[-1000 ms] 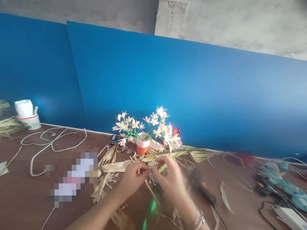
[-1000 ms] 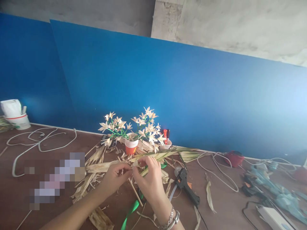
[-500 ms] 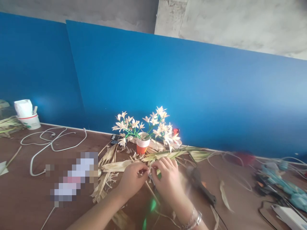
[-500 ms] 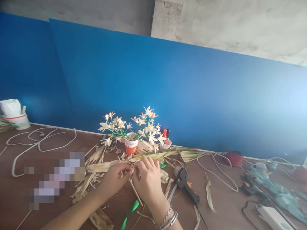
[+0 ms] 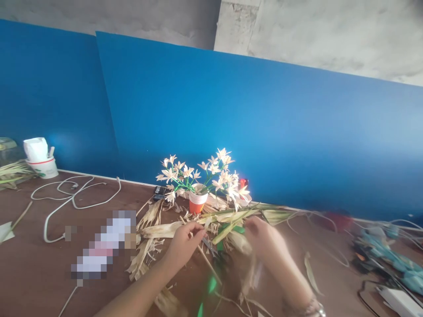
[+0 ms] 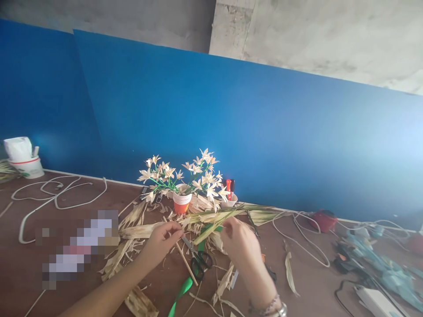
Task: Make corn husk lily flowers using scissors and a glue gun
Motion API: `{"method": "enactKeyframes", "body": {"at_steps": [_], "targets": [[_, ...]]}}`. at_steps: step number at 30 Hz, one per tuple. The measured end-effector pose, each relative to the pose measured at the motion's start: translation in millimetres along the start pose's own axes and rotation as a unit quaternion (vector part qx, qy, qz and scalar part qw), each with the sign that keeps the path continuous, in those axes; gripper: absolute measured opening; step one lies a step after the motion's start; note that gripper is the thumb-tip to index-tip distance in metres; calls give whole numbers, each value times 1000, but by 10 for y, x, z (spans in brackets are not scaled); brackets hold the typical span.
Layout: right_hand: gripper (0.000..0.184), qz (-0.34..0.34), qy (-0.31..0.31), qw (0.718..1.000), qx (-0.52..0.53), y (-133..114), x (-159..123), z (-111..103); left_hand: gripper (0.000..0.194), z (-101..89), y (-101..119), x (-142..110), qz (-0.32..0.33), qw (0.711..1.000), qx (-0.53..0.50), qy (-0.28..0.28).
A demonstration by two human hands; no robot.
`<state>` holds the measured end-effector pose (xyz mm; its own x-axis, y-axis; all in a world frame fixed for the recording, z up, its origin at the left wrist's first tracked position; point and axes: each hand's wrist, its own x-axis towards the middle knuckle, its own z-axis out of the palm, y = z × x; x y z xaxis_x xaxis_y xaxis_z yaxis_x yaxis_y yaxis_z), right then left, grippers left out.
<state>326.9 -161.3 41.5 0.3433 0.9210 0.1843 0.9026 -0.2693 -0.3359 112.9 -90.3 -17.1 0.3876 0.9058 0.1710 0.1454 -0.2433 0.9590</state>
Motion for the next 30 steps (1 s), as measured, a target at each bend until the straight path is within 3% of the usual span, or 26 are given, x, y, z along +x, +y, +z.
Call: {"method": "enactKeyframes", "body": {"at_steps": [2,5,11,15,18,20,23,27,30], "targets": [[16,84,-78,988,-102,320,-2,-57,19,24,-19,14,-43,994,-102,-23],[18,155,-119,962,-191,670,-88,-1,24,65,-28,15,-100,967,-229,-58],[21,144,-97,963,-208,882,-233,296,27,84,29,-25,-118,930,-341,-65],[16,174,-55,969,-165,923,-204,235,29,83,44,-31,-124,931,-340,-49],[21,138,7,990,-33,810,-172,101,29,100,32,-26,-110,942,-313,-40],[20,48,9,990,133,635,-155,74,29,112,19,-23,-102,951,-289,-34],[20,9,0,981,195,274,-138,195,32,122,2,-23,-103,959,-261,-22],[27,-14,32,940,340,-223,-117,451,34,120,-4,-32,-95,964,-247,-23],[24,-50,43,902,428,-497,-83,502,34,112,-5,-42,-82,963,-254,-43]]}}
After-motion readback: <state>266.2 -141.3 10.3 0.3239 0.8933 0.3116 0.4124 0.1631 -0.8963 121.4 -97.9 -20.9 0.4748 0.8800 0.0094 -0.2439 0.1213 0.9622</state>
